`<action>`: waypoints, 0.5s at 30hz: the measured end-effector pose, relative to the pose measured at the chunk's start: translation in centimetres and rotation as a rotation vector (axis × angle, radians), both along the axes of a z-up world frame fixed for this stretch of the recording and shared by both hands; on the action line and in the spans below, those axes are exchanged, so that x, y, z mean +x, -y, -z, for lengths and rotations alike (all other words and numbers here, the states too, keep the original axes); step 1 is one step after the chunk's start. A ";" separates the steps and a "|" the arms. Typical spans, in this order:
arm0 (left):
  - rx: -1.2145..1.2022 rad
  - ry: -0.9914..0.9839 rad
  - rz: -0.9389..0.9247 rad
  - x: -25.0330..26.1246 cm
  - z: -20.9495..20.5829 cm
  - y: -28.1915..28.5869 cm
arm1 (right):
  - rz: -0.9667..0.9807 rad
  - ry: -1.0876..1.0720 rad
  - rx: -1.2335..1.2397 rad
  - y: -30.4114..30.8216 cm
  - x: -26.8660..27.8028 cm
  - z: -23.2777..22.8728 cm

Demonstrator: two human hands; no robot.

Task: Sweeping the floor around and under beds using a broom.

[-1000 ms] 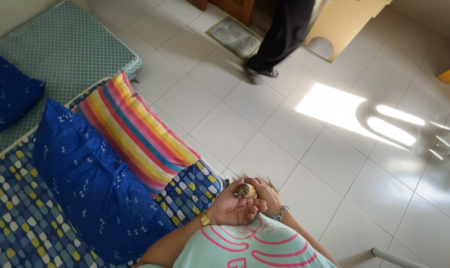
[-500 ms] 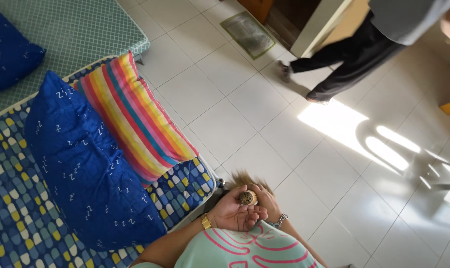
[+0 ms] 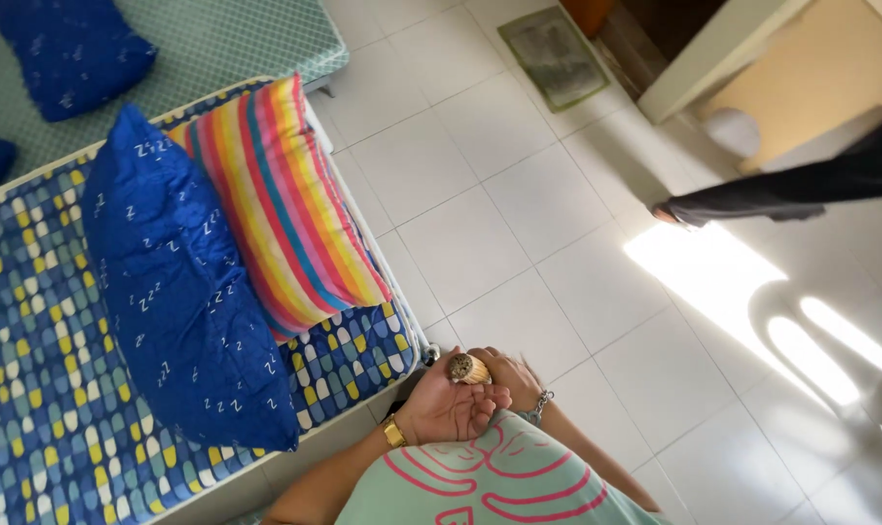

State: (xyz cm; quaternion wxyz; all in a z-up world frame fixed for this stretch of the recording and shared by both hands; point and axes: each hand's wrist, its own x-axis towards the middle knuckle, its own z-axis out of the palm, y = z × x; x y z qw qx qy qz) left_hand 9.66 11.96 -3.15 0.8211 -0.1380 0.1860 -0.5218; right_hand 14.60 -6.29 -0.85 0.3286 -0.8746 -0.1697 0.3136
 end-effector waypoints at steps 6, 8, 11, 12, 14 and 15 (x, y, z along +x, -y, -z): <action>-0.009 -0.015 -0.211 -0.1 0.2 0.8 | -0.222 0.149 0.160 1.2 3.5 7.4; -0.011 -0.019 -0.293 -0.6 -0.1 0.4 | -0.259 0.102 0.189 0.8 4.2 8.6; -0.018 -0.020 -0.412 -1.5 -0.5 -0.6 | -0.359 0.101 0.174 -1.4 5.3 6.7; -0.019 -0.016 -0.445 -1.5 -0.6 -1.3 | -0.415 0.153 0.137 -2.5 5.8 5.4; -0.021 -0.011 -0.489 -1.5 -0.3 -2.5 | -0.474 0.163 0.130 -4.6 6.6 4.5; -0.028 -0.010 -0.507 -1.5 -0.1 -3.2 | -0.507 0.171 0.116 -5.6 6.9 4.1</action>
